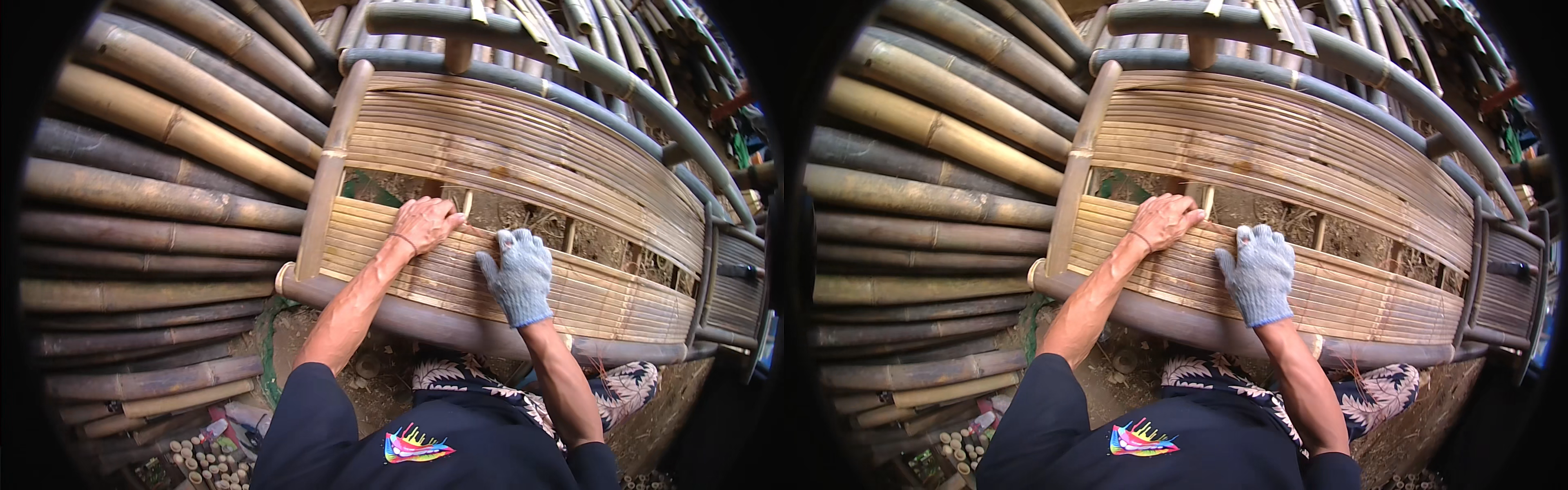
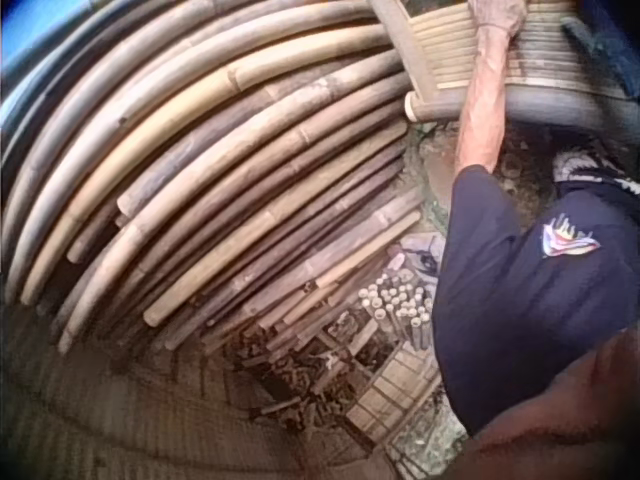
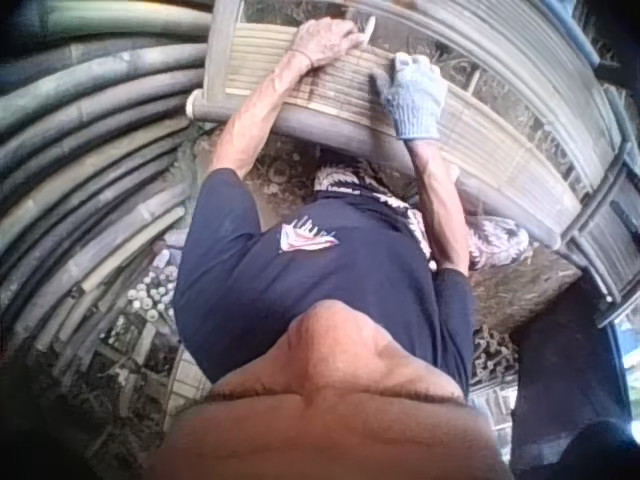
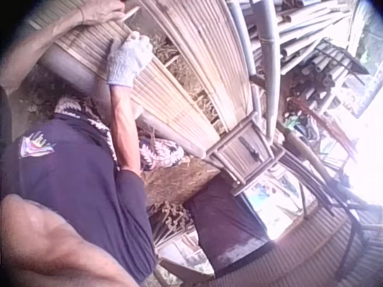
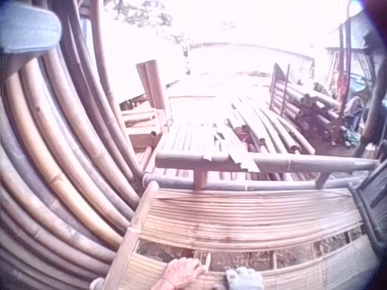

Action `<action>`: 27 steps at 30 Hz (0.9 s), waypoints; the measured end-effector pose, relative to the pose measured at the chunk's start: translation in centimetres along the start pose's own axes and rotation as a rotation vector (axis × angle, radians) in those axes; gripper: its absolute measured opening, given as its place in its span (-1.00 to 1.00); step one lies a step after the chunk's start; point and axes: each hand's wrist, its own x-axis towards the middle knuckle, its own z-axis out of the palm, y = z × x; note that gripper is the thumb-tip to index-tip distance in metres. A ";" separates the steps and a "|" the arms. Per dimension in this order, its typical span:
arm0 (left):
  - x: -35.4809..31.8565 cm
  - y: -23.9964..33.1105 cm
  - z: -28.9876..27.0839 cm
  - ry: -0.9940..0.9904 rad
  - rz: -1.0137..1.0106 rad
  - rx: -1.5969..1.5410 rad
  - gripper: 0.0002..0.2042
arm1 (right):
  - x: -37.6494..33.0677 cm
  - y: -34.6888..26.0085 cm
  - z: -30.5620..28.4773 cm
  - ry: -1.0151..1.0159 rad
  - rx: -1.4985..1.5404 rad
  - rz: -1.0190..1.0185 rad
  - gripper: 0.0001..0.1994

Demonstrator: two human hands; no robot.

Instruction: The person weaves a bamboo frame by hand, pulling a length of fiber through gaps between bamboo slats and tying knots to secure them.

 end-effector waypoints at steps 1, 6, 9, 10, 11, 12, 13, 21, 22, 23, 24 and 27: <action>0.0 0.5 -0.6 0.010 -0.020 -0.071 -0.60 | 1.1 -0.5 1.0 -0.018 -0.047 -0.013 -0.71; 0.1 0.2 -0.6 0.001 -0.070 -0.093 -0.55 | 2.3 -1.4 1.5 -0.184 0.138 0.145 -0.73; 0.7 0.1 -0.7 -0.050 -0.111 -0.124 -0.55 | 1.9 1.3 0.9 -0.506 0.390 0.074 -0.70; 0.7 -0.2 -1.1 -0.073 -0.112 -0.130 -0.54 | 2.0 1.2 -0.2 -0.518 0.453 0.042 -0.71; 0.8 -0.3 -1.4 -0.096 -0.114 -0.136 -0.54 | 2.3 1.5 -0.8 -0.460 0.470 0.021 -0.72; 0.8 -0.2 -1.2 -0.046 -0.069 -0.097 -0.56 | 2.6 1.9 -1.3 -0.403 0.486 -0.002 -0.73; 0.7 -0.3 -1.0 0.016 0.008 -0.072 -0.58 | 2.8 1.9 -1.4 -0.343 0.509 -0.027 -0.73; 1.0 -0.2 0.2 -0.036 0.094 0.017 -0.53 | 2.6 4.7 2.4 0.113 0.207 -0.113 -0.88; 0.9 -0.5 -0.1 -0.050 0.094 0.018 -0.51 | 2.2 4.0 2.0 0.110 0.201 -0.125 -0.88; 1.0 -0.7 -0.2 -0.064 0.099 0.014 -0.49 | 1.8 3.7 1.3 0.106 0.188 -0.135 -0.88; 0.8 -1.0 -0.4 -0.062 0.096 0.020 -0.51 | 1.3 3.2 1.0 0.171 0.189 -0.177 -0.89; -0.2 -0.3 -0.2 0.022 0.092 0.045 -0.56 | -0.2 1.9 -0.5 0.131 0.210 -0.221 -0.89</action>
